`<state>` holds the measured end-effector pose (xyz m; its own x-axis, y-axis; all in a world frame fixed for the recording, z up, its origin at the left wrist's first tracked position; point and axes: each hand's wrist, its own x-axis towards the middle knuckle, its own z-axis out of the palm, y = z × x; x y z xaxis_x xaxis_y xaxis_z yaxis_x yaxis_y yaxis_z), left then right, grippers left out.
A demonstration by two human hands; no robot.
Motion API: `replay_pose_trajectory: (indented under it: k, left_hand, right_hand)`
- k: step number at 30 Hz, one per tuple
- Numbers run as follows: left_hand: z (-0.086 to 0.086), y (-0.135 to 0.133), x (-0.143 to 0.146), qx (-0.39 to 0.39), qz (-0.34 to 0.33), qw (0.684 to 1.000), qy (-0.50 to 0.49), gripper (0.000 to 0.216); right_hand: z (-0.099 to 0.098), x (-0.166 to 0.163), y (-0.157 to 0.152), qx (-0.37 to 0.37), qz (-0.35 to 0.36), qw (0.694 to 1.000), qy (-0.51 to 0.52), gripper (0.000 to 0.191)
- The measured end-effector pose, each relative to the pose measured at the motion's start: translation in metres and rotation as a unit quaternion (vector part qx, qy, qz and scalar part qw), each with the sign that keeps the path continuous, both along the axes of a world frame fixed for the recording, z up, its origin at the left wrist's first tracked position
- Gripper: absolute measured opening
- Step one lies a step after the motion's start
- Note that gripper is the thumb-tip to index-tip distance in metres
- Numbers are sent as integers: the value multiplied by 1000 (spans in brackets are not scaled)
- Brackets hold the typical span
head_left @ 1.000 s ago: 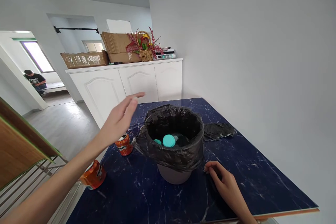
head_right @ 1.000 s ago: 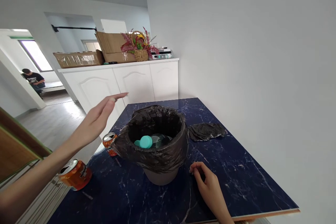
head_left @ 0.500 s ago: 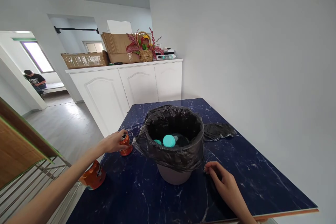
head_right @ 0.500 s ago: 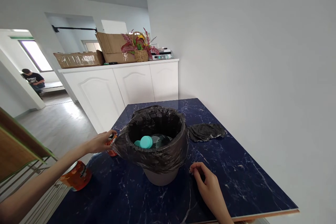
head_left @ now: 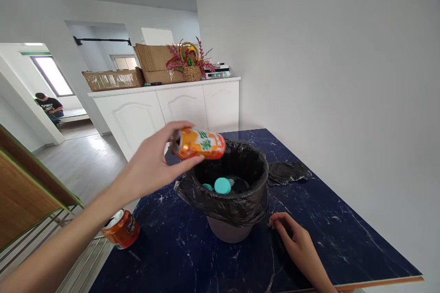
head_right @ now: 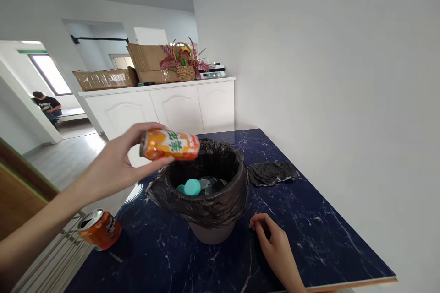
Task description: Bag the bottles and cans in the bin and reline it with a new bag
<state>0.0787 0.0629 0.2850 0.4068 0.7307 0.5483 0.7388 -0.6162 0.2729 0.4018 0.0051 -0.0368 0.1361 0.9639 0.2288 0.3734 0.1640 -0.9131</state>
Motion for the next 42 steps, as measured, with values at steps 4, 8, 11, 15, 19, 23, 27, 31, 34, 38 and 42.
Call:
replay_pose_trajectory:
  k: [4,8,11,15,19,23,27,31,34,38,42]
  left_hand:
    - [-18,0,18,-77,-39,991,98,70]
    - [-22,0,14,-106,-1,989,104,79]
    - [-18,-7,-7,-68,54,994,65,76]
    - [-29,-10,-61,-36,166,985,42,75]
    - [-74,-9,-133,-65,199,975,68,80]
    - [-132,-19,-184,-127,249,958,59,77]
    - [-166,-35,-197,-126,285,950,8,57]
    - [-170,-42,-193,-113,290,950,2,47]
    - [-164,-42,-190,-143,282,949,16,49]
    - [-138,-37,-174,-73,329,942,-13,53]
    - [-85,-35,-131,29,335,932,-132,49]
  right_hand:
    - [1,0,0,3,5,1000,6,36]
    - [4,-1,0,5,6,1000,6,37]
    - [4,-1,0,15,2,1000,6,37]
    - [3,-1,0,17,6,1000,12,37]
    - [2,-1,-1,0,17,1000,13,37]
    - [1,0,-1,1,19,1000,10,36]
    - [-1,0,0,1,13,1000,7,36]
    - [-2,0,-1,-1,13,1000,8,35]
    - [-2,1,-1,-2,12,1000,11,36]
    - [0,1,0,-4,20,1000,12,37]
    - [1,0,1,-1,19,1000,12,37]
